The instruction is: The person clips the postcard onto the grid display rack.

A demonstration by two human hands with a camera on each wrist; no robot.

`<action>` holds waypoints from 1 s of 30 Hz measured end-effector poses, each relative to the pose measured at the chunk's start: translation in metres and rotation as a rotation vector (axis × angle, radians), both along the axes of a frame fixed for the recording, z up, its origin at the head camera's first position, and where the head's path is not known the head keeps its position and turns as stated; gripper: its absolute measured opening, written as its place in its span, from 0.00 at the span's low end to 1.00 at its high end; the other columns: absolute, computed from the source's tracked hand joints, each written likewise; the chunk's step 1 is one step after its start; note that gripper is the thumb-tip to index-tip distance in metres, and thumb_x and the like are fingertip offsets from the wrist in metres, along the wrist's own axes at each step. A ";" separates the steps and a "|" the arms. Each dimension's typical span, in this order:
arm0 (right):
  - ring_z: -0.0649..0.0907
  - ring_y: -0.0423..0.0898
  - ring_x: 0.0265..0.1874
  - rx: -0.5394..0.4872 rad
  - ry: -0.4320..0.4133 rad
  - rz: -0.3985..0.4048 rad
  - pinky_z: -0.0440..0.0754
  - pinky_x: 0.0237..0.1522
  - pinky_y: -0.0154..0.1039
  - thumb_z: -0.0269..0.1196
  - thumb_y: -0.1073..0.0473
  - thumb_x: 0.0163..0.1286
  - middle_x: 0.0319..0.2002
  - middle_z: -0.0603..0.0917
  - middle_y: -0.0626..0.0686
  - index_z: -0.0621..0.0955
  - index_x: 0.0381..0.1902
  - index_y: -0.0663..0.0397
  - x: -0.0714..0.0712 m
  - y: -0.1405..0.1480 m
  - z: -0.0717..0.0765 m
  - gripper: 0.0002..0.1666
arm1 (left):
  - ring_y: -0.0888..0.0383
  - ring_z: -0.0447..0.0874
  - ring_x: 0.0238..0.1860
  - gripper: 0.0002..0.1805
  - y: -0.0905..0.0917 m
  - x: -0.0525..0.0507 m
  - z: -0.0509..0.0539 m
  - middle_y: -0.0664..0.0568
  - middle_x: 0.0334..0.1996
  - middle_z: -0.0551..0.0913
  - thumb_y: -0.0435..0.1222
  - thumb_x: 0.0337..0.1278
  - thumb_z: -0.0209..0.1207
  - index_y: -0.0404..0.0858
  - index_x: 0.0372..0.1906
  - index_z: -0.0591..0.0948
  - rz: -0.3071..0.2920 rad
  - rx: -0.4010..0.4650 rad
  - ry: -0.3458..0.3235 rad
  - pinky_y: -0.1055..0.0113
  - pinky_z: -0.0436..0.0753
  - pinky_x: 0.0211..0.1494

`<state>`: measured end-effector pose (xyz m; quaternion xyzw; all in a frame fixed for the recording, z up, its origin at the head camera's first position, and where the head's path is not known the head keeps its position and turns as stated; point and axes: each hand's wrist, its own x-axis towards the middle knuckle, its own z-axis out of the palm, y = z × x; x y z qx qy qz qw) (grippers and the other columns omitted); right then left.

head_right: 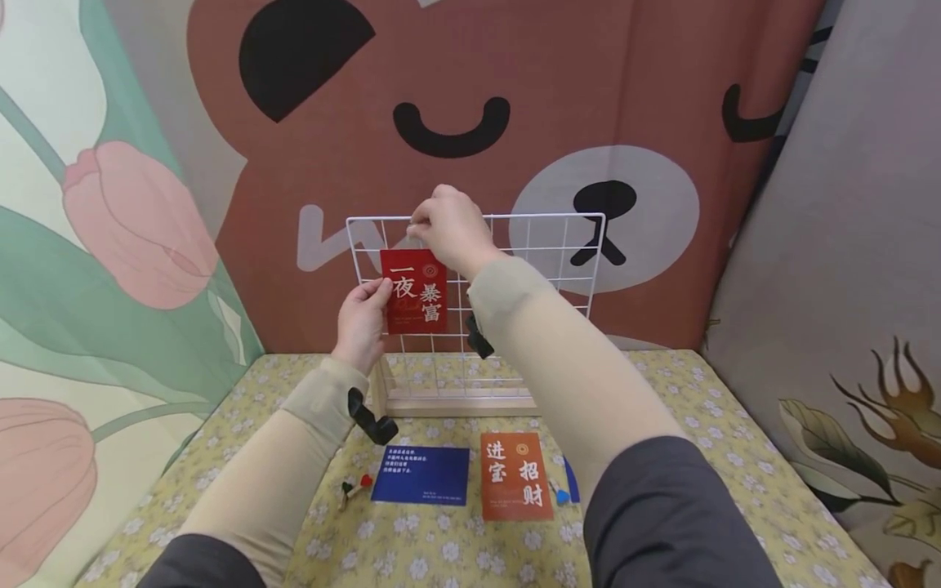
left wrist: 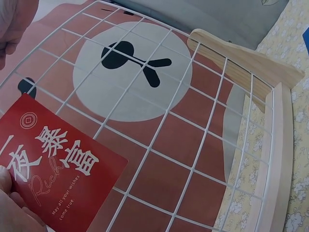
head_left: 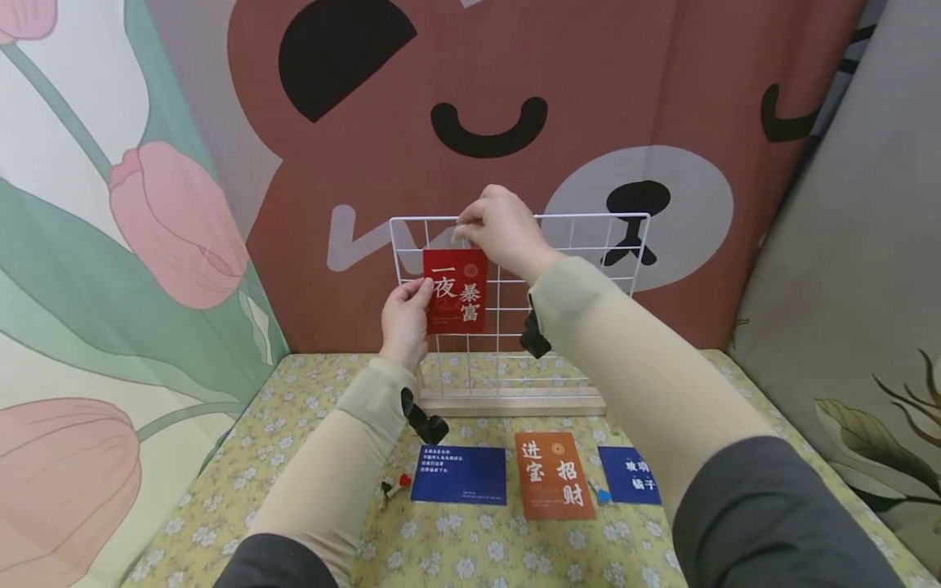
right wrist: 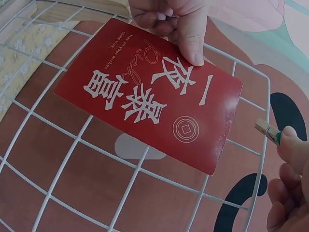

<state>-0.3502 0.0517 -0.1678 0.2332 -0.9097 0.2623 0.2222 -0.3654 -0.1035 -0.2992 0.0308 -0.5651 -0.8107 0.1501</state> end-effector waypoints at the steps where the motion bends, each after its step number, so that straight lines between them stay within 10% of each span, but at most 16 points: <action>1: 0.72 0.43 0.40 0.001 -0.001 -0.003 0.78 0.37 0.35 0.65 0.52 0.66 0.38 0.73 0.48 0.86 0.46 0.51 0.001 0.000 0.001 0.15 | 0.54 0.77 0.46 0.13 0.000 0.000 0.001 0.48 0.45 0.79 0.43 0.62 0.61 0.39 0.46 0.80 -0.002 0.002 0.006 0.59 0.79 0.49; 30: 0.73 0.43 0.39 0.137 0.049 -0.038 0.78 0.42 0.34 0.64 0.49 0.66 0.38 0.77 0.47 0.87 0.43 0.51 -0.003 -0.007 0.002 0.15 | 0.56 0.78 0.43 0.11 0.010 -0.001 0.000 0.49 0.43 0.79 0.42 0.63 0.61 0.38 0.43 0.79 -0.005 0.025 0.024 0.62 0.79 0.46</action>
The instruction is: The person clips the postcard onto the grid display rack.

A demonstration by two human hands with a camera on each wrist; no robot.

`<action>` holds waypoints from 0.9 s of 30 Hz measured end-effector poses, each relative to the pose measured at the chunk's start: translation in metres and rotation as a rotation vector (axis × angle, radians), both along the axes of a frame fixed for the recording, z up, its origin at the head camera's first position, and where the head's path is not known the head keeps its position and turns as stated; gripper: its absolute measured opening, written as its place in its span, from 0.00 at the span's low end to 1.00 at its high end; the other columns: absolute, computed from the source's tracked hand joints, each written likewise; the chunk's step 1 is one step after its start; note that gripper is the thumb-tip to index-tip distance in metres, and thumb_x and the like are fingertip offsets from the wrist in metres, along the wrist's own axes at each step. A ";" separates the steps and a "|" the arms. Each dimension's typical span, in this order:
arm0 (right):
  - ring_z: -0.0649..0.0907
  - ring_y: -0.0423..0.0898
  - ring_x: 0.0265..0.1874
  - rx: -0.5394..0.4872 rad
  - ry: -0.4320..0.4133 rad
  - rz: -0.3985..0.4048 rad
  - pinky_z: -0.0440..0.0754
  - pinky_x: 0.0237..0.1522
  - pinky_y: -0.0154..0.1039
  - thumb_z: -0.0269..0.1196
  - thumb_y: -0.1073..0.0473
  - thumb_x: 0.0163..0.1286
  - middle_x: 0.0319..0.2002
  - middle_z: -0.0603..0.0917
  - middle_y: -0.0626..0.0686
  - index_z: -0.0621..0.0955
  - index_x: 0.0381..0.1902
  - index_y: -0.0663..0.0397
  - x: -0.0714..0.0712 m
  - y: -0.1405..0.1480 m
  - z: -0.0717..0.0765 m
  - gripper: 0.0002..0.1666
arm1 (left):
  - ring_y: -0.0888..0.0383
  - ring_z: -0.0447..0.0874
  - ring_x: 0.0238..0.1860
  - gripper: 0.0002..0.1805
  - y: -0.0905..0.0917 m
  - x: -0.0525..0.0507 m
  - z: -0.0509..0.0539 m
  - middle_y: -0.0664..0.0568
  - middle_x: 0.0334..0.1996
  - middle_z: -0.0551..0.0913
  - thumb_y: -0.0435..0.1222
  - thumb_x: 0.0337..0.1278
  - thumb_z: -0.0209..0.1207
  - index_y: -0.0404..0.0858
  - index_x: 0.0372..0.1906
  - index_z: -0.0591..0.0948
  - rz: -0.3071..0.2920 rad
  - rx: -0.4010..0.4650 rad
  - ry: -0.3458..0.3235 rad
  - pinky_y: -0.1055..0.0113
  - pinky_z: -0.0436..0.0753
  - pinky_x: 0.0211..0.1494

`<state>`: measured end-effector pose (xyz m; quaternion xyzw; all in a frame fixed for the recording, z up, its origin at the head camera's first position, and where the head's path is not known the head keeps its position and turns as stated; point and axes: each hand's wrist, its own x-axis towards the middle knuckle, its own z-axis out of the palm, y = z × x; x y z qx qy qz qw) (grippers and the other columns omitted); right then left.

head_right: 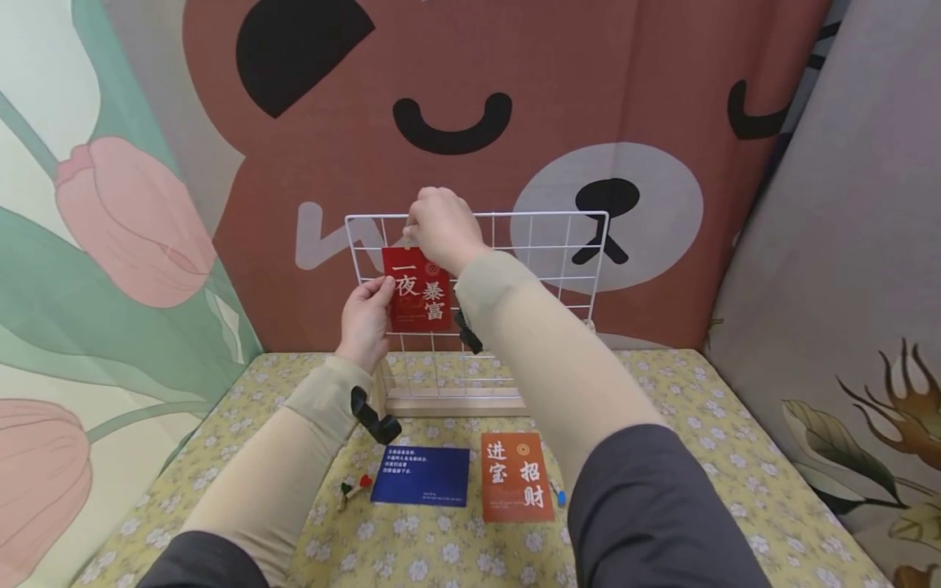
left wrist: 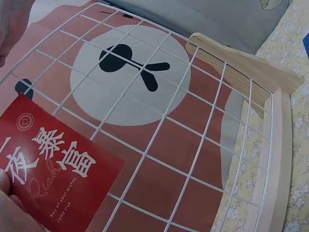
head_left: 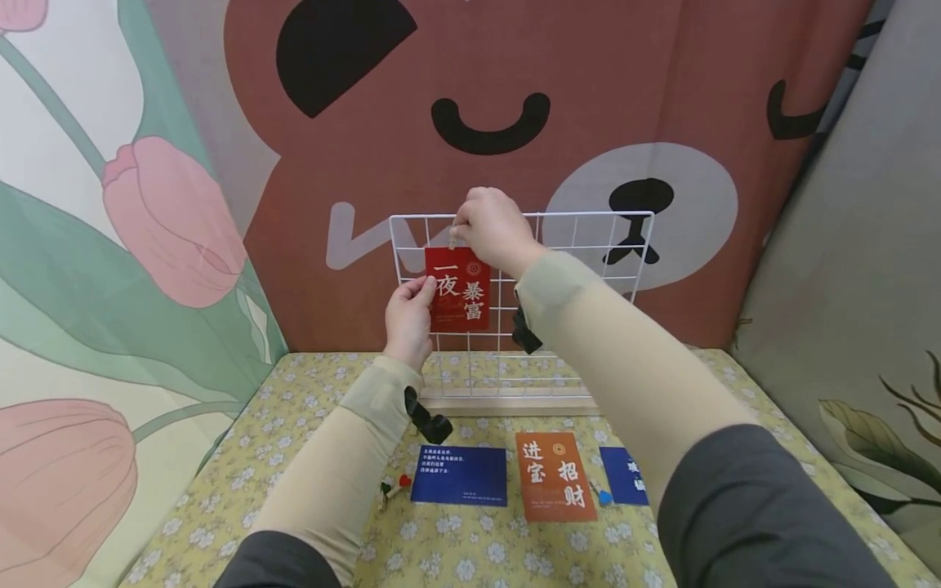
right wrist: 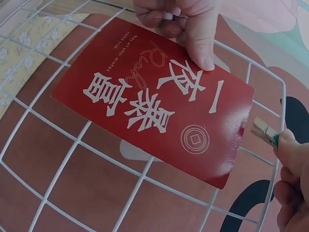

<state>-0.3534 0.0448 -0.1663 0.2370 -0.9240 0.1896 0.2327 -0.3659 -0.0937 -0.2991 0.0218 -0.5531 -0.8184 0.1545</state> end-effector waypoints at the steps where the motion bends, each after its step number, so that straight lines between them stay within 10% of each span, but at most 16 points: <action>1: 0.73 0.43 0.40 0.012 0.002 -0.007 0.78 0.43 0.34 0.64 0.49 0.66 0.39 0.77 0.48 0.87 0.43 0.51 0.000 -0.001 0.000 0.15 | 0.56 0.77 0.44 0.11 0.000 0.000 0.000 0.49 0.43 0.79 0.42 0.63 0.61 0.38 0.43 0.79 0.000 -0.002 -0.001 0.62 0.79 0.46; 27: 0.72 0.45 0.43 0.262 0.136 -0.148 0.71 0.46 0.39 0.63 0.47 0.67 0.41 0.79 0.46 0.88 0.44 0.43 -0.004 -0.013 -0.008 0.14 | 0.56 0.77 0.44 0.12 -0.001 0.005 -0.003 0.49 0.42 0.80 0.42 0.62 0.62 0.38 0.44 0.80 0.018 0.003 0.008 0.61 0.77 0.48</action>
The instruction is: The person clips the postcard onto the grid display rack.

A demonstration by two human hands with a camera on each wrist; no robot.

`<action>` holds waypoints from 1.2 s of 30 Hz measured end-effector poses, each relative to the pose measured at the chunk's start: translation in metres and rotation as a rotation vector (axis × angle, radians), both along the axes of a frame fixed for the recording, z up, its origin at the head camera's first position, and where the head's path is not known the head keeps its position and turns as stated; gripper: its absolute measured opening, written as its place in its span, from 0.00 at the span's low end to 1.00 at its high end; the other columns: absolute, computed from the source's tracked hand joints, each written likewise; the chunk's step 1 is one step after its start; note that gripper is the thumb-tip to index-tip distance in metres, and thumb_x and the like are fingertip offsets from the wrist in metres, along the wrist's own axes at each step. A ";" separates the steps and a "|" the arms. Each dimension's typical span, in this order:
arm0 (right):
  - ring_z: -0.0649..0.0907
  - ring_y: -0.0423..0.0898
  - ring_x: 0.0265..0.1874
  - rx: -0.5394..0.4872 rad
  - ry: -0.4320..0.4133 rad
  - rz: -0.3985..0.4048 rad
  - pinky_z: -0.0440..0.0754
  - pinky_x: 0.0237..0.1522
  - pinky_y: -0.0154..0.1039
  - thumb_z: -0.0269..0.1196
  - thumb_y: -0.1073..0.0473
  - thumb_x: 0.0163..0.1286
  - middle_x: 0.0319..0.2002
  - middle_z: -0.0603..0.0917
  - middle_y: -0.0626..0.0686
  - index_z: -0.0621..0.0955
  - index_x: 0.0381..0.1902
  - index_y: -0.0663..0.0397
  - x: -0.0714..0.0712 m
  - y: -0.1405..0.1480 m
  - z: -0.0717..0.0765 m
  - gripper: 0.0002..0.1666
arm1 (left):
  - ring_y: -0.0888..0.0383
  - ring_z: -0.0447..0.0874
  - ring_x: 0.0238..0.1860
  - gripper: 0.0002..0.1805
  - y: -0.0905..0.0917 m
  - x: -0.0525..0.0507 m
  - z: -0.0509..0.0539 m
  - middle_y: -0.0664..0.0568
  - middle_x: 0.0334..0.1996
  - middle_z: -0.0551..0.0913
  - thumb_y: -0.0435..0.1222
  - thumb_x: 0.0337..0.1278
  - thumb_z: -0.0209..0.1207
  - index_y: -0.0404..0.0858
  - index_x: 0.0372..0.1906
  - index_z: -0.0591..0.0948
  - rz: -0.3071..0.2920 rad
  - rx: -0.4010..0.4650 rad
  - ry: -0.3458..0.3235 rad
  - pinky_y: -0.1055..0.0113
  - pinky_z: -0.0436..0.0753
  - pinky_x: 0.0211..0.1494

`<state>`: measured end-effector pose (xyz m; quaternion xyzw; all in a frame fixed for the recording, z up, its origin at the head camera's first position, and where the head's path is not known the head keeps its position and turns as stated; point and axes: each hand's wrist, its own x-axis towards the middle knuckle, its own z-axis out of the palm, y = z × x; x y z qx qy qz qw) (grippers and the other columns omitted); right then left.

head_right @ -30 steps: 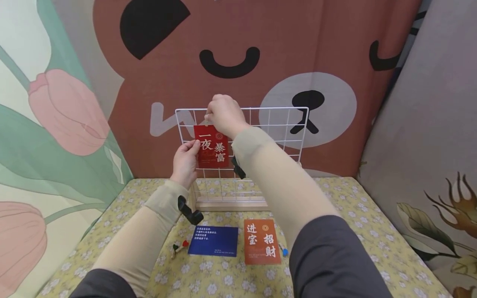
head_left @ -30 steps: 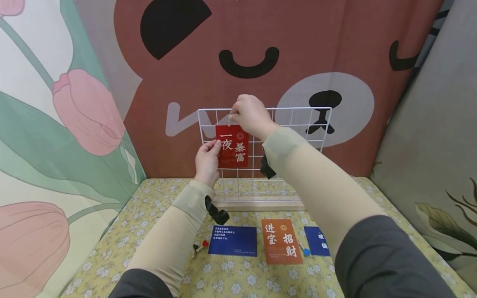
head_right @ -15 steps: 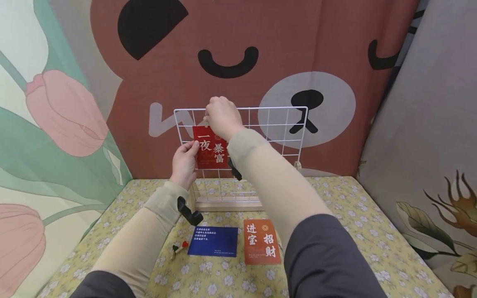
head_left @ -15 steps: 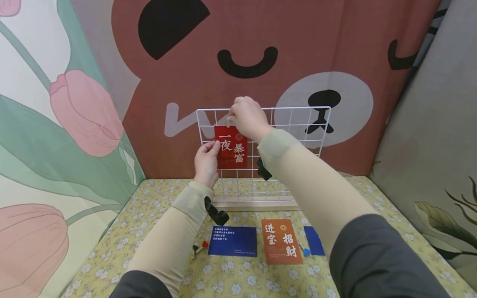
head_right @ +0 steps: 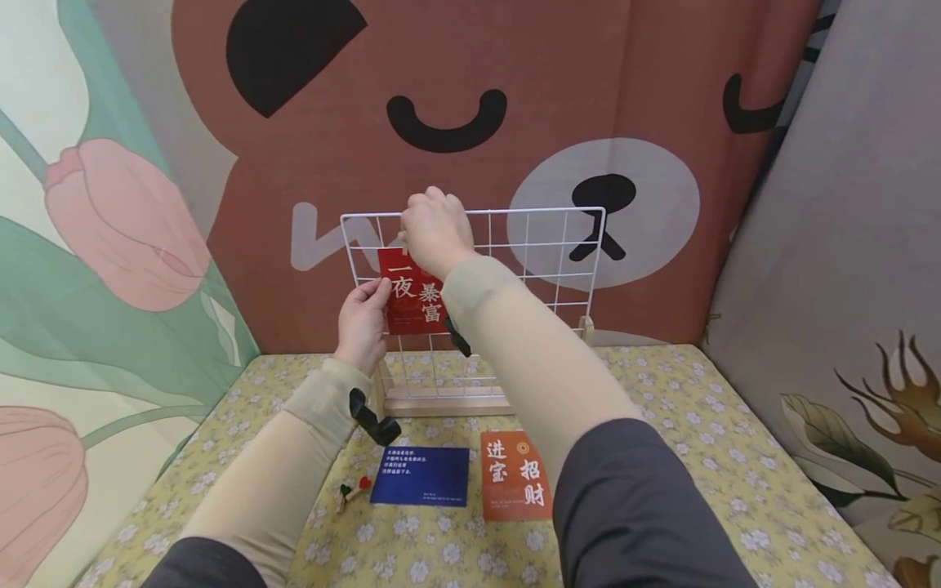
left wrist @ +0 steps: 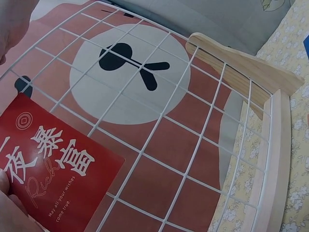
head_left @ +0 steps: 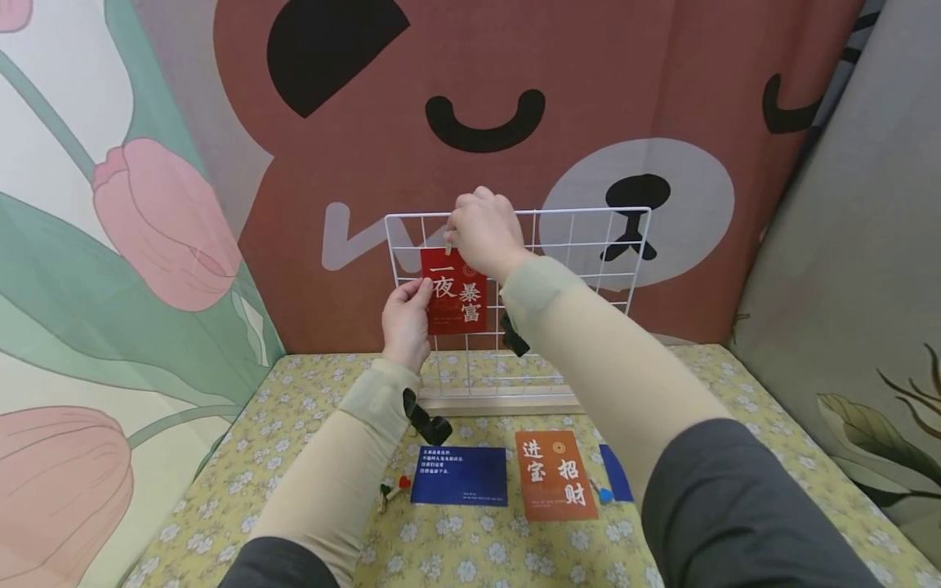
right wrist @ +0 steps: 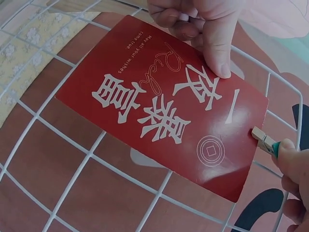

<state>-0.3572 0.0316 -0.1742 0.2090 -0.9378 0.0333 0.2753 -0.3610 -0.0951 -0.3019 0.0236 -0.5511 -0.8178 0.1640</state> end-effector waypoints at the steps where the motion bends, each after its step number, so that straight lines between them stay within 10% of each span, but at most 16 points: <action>1: 0.71 0.45 0.43 0.008 0.004 -0.003 0.71 0.46 0.39 0.63 0.46 0.67 0.40 0.79 0.46 0.87 0.45 0.43 0.000 0.000 0.000 0.14 | 0.56 0.77 0.44 0.12 0.000 0.000 0.000 0.49 0.42 0.80 0.42 0.62 0.62 0.38 0.44 0.80 0.000 -0.001 0.000 0.61 0.77 0.48; 36: 0.71 0.46 0.44 0.107 0.027 -0.049 0.71 0.46 0.39 0.64 0.44 0.64 0.44 0.78 0.47 0.83 0.55 0.40 0.002 -0.004 -0.009 0.22 | 0.54 0.75 0.48 0.14 -0.001 0.006 -0.001 0.48 0.46 0.76 0.41 0.64 0.60 0.37 0.48 0.75 0.059 0.012 0.012 0.58 0.77 0.54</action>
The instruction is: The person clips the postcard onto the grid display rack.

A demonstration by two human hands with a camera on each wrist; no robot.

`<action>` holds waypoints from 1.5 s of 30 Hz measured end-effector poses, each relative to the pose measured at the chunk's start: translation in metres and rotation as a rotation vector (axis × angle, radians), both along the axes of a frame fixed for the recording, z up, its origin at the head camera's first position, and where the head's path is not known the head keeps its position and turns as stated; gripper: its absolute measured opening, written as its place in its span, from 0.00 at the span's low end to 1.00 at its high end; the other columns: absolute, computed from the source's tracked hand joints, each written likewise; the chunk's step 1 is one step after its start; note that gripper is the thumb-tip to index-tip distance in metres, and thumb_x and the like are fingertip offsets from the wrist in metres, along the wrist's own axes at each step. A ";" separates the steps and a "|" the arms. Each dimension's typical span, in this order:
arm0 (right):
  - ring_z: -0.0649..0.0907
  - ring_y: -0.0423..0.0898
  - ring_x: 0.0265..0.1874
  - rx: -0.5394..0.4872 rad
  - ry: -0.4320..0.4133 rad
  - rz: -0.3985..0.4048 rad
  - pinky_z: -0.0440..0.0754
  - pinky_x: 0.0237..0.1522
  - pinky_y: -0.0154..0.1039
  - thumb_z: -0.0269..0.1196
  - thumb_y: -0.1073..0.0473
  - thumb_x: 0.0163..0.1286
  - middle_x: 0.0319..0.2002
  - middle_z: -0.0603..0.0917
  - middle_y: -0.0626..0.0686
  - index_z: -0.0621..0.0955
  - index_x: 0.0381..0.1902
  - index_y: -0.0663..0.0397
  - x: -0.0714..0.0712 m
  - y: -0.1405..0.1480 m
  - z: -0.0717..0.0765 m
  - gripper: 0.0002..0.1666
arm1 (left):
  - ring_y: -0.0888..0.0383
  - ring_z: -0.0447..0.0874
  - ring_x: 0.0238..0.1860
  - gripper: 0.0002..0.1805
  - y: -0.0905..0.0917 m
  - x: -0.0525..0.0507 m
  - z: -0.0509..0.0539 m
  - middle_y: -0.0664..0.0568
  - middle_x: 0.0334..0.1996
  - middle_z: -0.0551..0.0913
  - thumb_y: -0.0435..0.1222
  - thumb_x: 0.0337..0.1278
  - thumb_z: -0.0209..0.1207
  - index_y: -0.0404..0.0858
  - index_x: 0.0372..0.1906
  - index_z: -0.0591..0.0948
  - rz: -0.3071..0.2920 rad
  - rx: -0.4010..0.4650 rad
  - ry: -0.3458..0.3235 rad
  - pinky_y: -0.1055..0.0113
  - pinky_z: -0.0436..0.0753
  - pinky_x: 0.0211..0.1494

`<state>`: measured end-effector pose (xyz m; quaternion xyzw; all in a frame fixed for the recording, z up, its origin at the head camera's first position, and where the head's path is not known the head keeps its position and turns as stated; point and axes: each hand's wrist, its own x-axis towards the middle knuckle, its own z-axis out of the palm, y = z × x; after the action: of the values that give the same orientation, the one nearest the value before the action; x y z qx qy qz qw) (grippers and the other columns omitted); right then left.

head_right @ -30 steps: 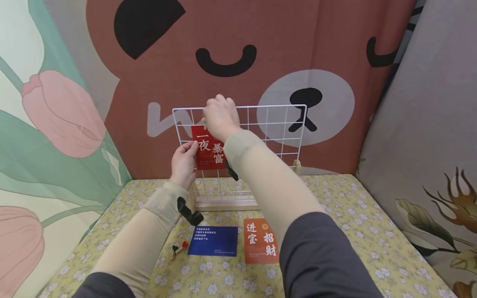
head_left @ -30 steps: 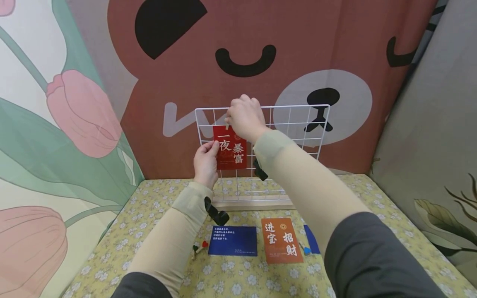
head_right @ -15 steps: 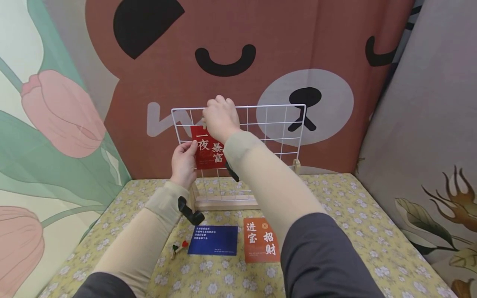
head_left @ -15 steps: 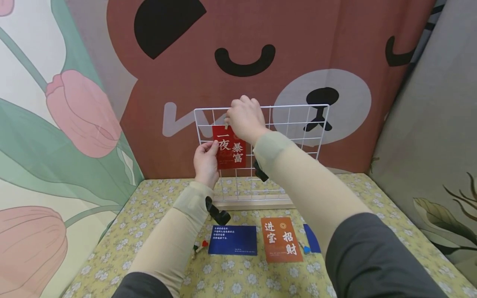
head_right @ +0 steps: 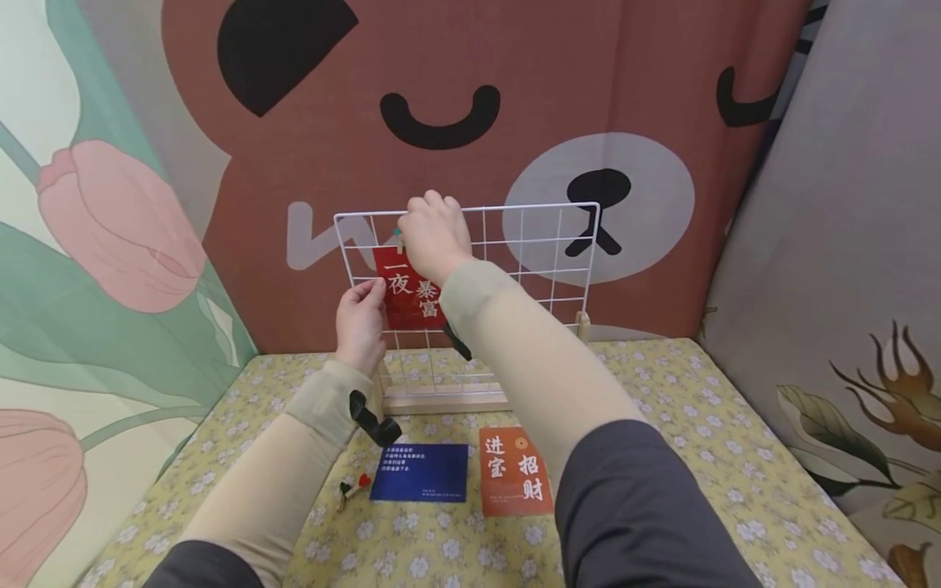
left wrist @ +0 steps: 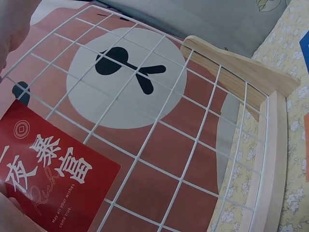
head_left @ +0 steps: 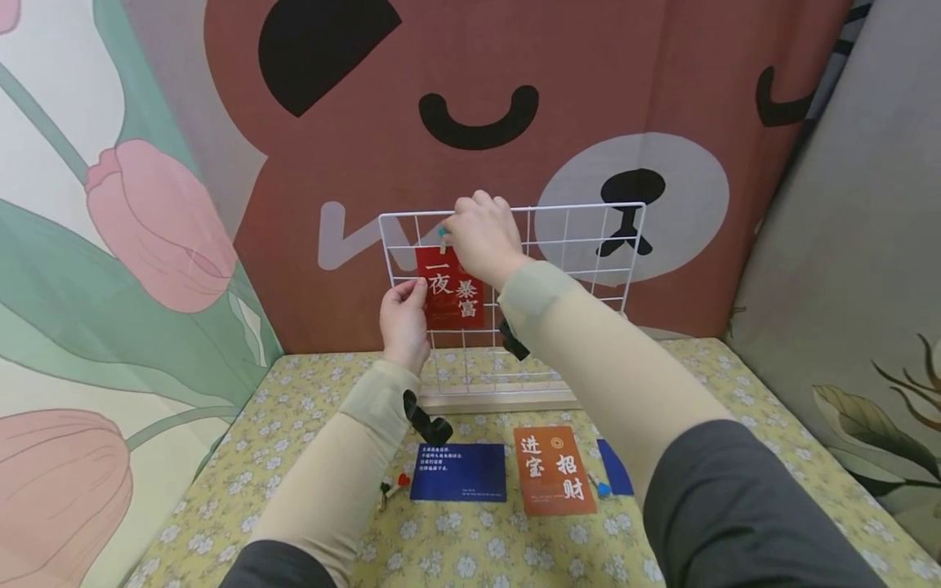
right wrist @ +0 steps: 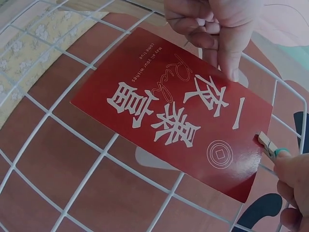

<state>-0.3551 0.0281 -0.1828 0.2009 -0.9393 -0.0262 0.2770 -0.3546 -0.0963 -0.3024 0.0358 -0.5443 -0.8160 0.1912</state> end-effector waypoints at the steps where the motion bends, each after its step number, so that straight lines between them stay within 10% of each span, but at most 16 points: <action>1: 0.72 0.46 0.44 -0.005 -0.002 0.001 0.70 0.46 0.39 0.64 0.44 0.65 0.45 0.78 0.47 0.82 0.56 0.40 0.000 0.000 0.000 0.23 | 0.54 0.75 0.48 0.14 -0.001 0.000 0.000 0.48 0.46 0.76 0.41 0.64 0.60 0.37 0.48 0.75 0.001 -0.008 -0.003 0.59 0.77 0.53; 20: 0.75 0.47 0.44 -0.231 0.050 0.170 0.74 0.48 0.42 0.62 0.48 0.68 0.45 0.81 0.49 0.80 0.59 0.44 0.010 0.014 -0.026 0.22 | 0.51 0.73 0.40 0.10 -0.015 0.011 -0.005 0.50 0.38 0.74 0.38 0.66 0.58 0.37 0.46 0.75 -0.019 -0.001 0.032 0.54 0.74 0.52; 45: 0.78 0.46 0.47 -0.743 -0.293 0.164 0.79 0.45 0.45 0.60 0.49 0.70 0.51 0.78 0.52 0.73 0.65 0.47 0.029 0.060 -0.095 0.27 | 0.58 0.71 0.40 0.21 -0.011 0.030 -0.019 0.52 0.42 0.74 0.42 0.65 0.59 0.37 0.59 0.75 -0.166 -0.181 0.027 0.70 0.73 0.39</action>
<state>-0.3264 0.0876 -0.2775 0.1629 -0.8953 0.3658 0.1950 -0.3245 -0.1073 -0.3212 -0.0375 -0.6142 -0.7770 0.1328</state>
